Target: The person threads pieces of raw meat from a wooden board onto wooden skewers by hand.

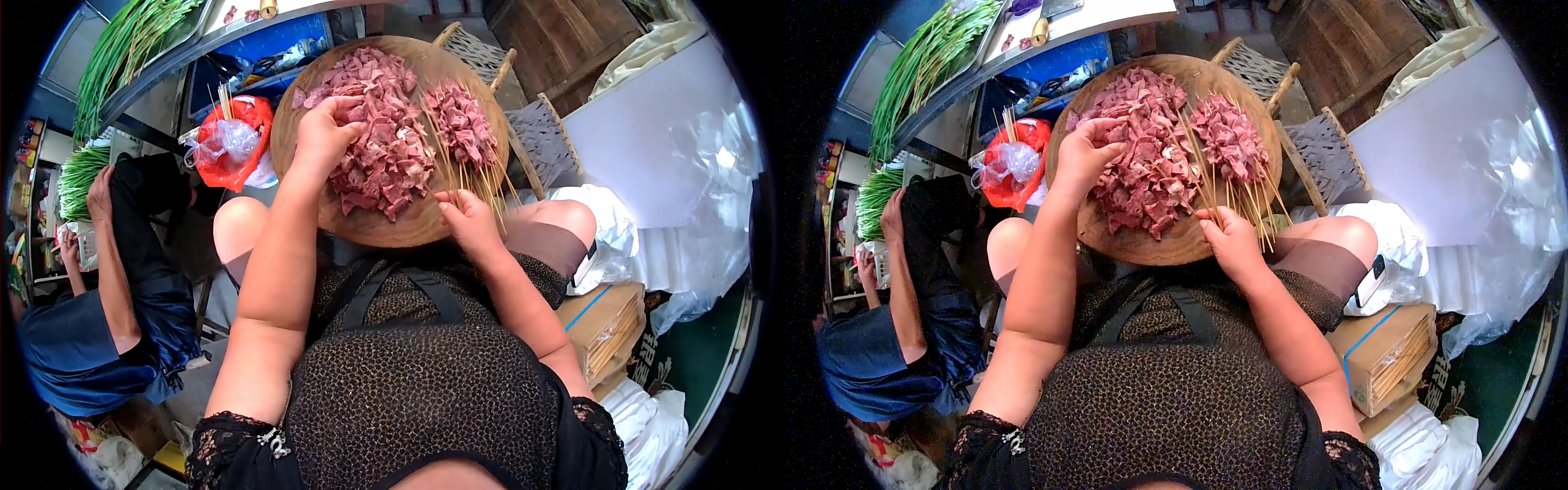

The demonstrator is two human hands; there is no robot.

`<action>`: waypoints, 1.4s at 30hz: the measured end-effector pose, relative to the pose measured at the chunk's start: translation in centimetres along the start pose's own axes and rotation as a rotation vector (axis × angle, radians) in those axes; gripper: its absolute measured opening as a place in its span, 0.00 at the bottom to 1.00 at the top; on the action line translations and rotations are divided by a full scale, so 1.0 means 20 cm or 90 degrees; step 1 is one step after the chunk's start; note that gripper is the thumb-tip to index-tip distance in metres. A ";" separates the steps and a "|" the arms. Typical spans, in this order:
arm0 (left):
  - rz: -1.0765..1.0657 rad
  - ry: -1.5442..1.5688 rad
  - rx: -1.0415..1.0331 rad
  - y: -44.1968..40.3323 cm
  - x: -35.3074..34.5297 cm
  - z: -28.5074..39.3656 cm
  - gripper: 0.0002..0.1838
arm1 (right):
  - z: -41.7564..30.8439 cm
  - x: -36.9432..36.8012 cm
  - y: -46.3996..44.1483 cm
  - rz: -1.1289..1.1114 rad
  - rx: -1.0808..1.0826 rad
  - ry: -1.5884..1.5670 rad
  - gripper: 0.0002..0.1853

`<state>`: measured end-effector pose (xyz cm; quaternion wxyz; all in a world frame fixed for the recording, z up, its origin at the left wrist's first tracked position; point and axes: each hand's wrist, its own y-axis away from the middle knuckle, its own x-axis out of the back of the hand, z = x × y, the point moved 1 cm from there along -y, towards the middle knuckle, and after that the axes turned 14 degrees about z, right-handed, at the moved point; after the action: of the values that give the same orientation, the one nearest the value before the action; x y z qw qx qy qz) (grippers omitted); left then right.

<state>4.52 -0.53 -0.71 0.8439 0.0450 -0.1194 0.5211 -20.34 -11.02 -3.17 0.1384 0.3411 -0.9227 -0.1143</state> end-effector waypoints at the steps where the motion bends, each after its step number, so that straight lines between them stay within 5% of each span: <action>1: 0.010 0.043 0.008 0.00 0.00 0.00 0.12 | 0.00 0.01 0.00 0.014 0.001 -0.027 0.09; 6: -0.063 -0.012 0.040 0.01 -0.02 0.00 0.10 | -0.06 0.04 0.03 0.053 -0.011 -0.097 0.09; 8: -0.073 -0.098 -0.170 -0.01 -0.03 -0.02 0.14 | -0.08 0.04 0.04 0.043 0.006 -0.084 0.09; 14: -0.002 0.032 -0.180 -0.01 -0.04 0.03 0.12 | -0.09 0.04 0.06 0.042 0.000 -0.097 0.10; 20: -0.059 0.438 0.219 -0.01 -0.04 0.02 0.12 | -0.10 0.03 0.07 0.036 0.019 -0.120 0.09; 23: -0.063 0.477 0.274 -0.01 -0.06 0.00 0.11 | -0.11 0.01 0.08 -0.008 0.041 -0.079 0.09; 42: -0.110 0.498 0.332 0.04 -0.07 0.03 0.10 | -0.08 0.01 0.07 0.021 0.066 -0.047 0.10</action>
<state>3.06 -1.43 -0.45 0.8265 0.0655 0.3458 0.4393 -20.80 -10.29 -1.27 0.0887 0.3283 -0.9373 -0.0769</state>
